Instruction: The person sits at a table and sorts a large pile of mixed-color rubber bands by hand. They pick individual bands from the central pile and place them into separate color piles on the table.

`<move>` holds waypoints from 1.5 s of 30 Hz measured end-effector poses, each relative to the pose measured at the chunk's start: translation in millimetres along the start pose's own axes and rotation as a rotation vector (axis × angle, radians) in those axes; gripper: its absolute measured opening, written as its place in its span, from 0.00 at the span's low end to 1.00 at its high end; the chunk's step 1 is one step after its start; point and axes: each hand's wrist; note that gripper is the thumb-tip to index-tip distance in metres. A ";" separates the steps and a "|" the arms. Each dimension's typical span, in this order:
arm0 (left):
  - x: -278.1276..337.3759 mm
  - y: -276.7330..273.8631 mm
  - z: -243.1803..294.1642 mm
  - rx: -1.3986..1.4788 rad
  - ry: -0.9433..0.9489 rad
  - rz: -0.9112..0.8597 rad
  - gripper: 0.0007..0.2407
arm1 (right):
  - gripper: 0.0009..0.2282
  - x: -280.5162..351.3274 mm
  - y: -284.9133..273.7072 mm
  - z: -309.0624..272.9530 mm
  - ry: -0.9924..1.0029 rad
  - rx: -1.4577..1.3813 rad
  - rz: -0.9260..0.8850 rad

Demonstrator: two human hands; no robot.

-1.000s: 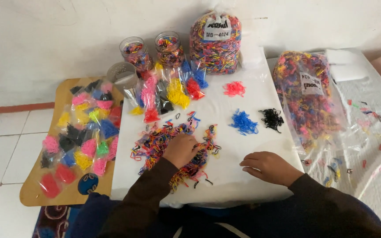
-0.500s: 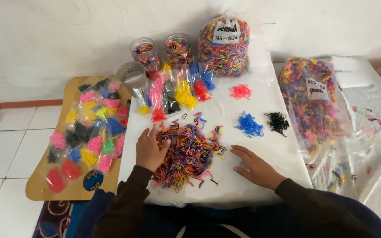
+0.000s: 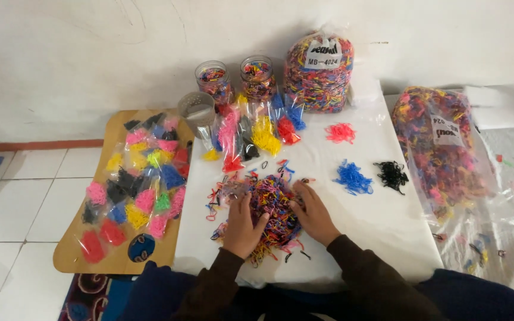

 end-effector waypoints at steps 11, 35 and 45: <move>-39.9 -30.1 -47.7 -0.160 -0.018 0.288 0.22 | 0.19 -71.7 25.8 33.0 0.003 0.077 0.226; -73.1 -66.2 -34.2 -0.428 -0.119 0.030 0.30 | 0.18 -77.2 14.2 6.3 -0.174 -0.227 -0.061; -65.8 -74.1 -23.4 -0.351 -0.158 0.105 0.28 | 0.14 -75.5 18.5 39.6 -0.266 0.074 0.172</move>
Point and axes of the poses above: each hand's wrist, its own x-axis away from the middle knuckle, its own y-axis out of the palm, z = x × y, and after that the axes turned 8 degrees about x, right-handed
